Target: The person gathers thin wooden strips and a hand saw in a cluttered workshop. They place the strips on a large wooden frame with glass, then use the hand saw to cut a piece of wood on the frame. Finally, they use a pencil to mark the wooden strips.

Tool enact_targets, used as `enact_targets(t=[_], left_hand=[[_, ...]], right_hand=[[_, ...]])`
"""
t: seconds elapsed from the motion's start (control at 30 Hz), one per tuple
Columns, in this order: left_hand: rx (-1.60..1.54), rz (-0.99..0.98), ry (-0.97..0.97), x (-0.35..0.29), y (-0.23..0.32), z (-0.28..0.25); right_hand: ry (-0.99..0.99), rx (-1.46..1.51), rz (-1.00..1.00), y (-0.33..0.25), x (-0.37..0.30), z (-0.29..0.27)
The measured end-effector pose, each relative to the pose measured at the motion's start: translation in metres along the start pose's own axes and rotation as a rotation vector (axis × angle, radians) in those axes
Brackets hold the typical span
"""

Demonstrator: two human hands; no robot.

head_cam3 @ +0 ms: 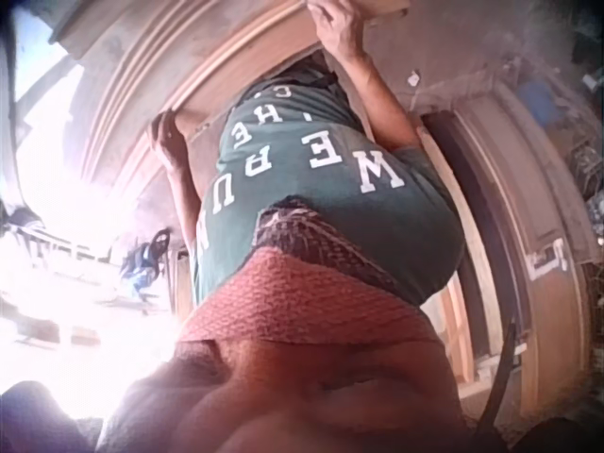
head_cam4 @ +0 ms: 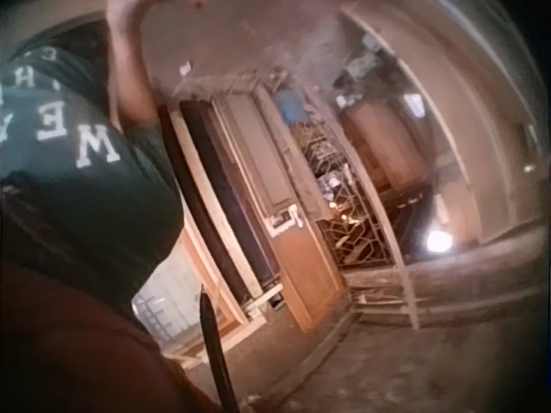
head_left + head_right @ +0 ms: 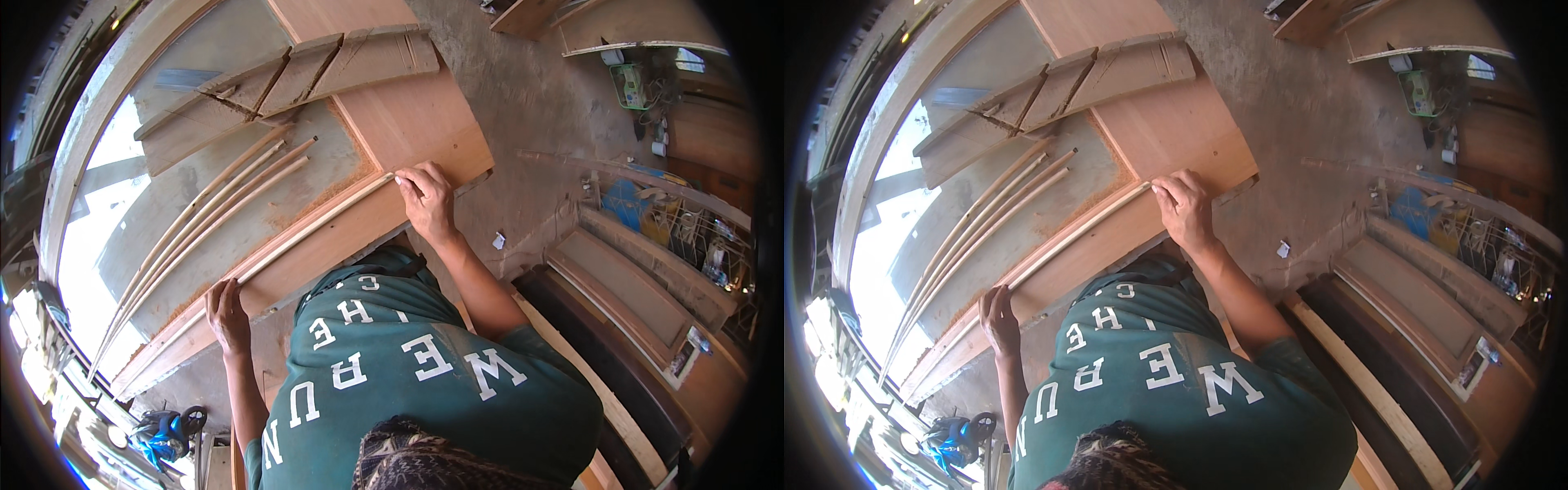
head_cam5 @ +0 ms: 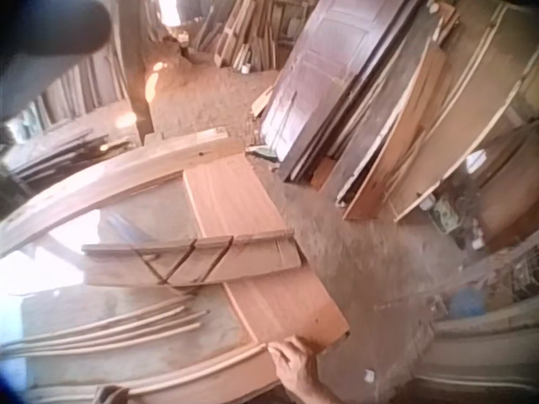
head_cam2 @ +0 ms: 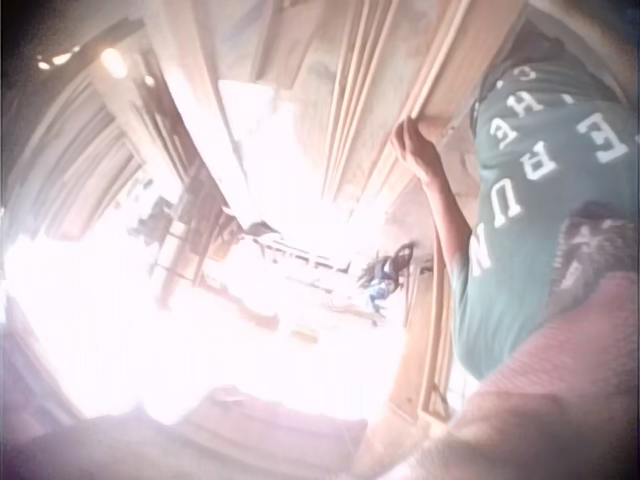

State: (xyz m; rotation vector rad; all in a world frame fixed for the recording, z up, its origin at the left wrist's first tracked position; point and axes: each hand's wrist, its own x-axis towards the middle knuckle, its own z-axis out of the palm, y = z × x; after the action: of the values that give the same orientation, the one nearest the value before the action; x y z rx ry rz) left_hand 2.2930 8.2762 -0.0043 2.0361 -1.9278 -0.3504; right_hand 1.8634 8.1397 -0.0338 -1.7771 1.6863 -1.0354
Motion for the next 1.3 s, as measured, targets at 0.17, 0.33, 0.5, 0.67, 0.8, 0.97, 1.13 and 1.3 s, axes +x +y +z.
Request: enact_targets(t=[0.17, 0.33, 0.5, 0.67, 0.8, 0.97, 1.13, 1.3], left_hand=[[0.002, -0.024, -0.038, 0.004, -0.002, -0.001], [0.008, -0.022, -0.049, 0.006, -0.004, -0.004], [0.026, -0.022, -0.054, 0.007, -0.004, -0.003], [0.04, -0.004, -0.068, 0.009, 0.0, -0.005], [0.057, 0.019, -0.054, 0.009, -0.002, -0.003], [0.058, 0.028, -0.065, 0.012, 0.002, -0.006], [0.051, 0.05, -0.04, 0.011, 0.002, -0.005], [0.043, 0.056, -0.012, 0.009, -0.001, -0.003]], right_hand=[[0.0, 0.021, -0.001, 0.002, 0.003, -0.001], [-0.04, 0.048, 0.038, 0.0, 0.006, -0.004], [-0.039, 0.037, 0.031, 0.002, 0.007, -0.003], [-0.04, 0.057, 0.031, 0.0, 0.007, -0.004], [-0.045, 0.058, 0.028, 0.0, 0.007, -0.005], [-0.06, 0.062, 0.061, 0.0, 0.006, -0.004], [-0.052, 0.068, 0.06, -0.001, 0.006, -0.004], [-0.036, 0.066, 0.051, -0.002, 0.007, -0.003]])
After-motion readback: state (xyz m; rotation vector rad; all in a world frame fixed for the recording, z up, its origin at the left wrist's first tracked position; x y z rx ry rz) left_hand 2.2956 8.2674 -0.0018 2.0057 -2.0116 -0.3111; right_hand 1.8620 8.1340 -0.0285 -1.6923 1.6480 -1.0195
